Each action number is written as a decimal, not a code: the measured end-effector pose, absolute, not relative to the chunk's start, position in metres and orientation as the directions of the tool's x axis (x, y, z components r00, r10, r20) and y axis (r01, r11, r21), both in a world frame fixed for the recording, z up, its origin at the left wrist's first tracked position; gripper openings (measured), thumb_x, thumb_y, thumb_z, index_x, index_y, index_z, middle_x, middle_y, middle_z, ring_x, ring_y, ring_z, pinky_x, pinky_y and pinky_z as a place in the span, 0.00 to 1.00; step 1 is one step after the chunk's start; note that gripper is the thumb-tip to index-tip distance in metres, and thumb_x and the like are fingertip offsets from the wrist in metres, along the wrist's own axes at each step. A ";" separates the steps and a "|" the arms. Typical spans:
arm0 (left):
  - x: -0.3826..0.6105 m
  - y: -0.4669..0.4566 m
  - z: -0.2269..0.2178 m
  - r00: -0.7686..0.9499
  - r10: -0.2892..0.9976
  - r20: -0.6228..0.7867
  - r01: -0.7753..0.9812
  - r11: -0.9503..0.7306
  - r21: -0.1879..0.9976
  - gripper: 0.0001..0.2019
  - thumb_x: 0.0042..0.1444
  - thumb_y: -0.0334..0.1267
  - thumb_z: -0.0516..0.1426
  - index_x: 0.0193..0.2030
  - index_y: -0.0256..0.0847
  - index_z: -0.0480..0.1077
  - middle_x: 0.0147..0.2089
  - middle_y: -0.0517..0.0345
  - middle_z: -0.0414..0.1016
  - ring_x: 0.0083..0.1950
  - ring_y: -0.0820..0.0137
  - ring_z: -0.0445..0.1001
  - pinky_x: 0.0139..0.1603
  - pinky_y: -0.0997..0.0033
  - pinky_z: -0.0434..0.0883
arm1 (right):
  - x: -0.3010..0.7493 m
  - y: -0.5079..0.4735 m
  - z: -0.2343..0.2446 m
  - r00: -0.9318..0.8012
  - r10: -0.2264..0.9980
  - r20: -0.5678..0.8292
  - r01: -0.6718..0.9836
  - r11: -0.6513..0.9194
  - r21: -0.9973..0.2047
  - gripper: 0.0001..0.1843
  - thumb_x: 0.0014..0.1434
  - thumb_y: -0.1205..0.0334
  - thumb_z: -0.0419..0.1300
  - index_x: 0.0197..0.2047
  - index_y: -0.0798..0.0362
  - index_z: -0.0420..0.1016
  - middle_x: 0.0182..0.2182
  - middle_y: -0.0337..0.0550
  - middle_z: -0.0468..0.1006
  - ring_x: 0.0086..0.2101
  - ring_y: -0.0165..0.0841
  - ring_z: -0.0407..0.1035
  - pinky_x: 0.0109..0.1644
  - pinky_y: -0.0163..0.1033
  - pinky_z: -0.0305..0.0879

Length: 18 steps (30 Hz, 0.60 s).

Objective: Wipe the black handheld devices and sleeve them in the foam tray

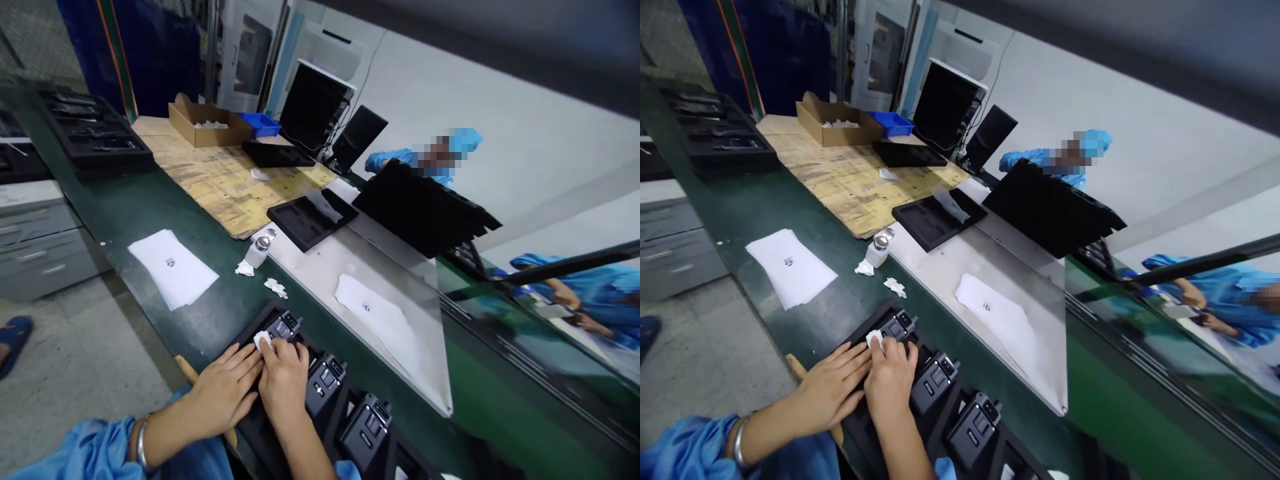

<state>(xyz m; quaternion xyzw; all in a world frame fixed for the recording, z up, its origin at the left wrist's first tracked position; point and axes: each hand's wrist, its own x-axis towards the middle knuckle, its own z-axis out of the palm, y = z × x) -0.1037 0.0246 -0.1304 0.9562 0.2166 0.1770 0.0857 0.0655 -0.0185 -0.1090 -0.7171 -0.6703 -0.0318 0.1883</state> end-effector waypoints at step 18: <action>-0.101 0.023 -0.133 0.790 0.416 0.450 0.359 -0.910 0.210 0.18 0.64 0.37 0.53 0.59 0.40 0.71 0.63 0.56 0.72 0.66 0.62 0.65 0.70 0.57 0.58 | 0.080 -0.015 -0.104 0.273 0.917 0.292 0.906 -0.143 -0.398 0.24 0.57 0.77 0.54 0.47 0.43 0.81 0.38 0.40 0.76 0.40 0.36 0.67 0.60 0.54 0.49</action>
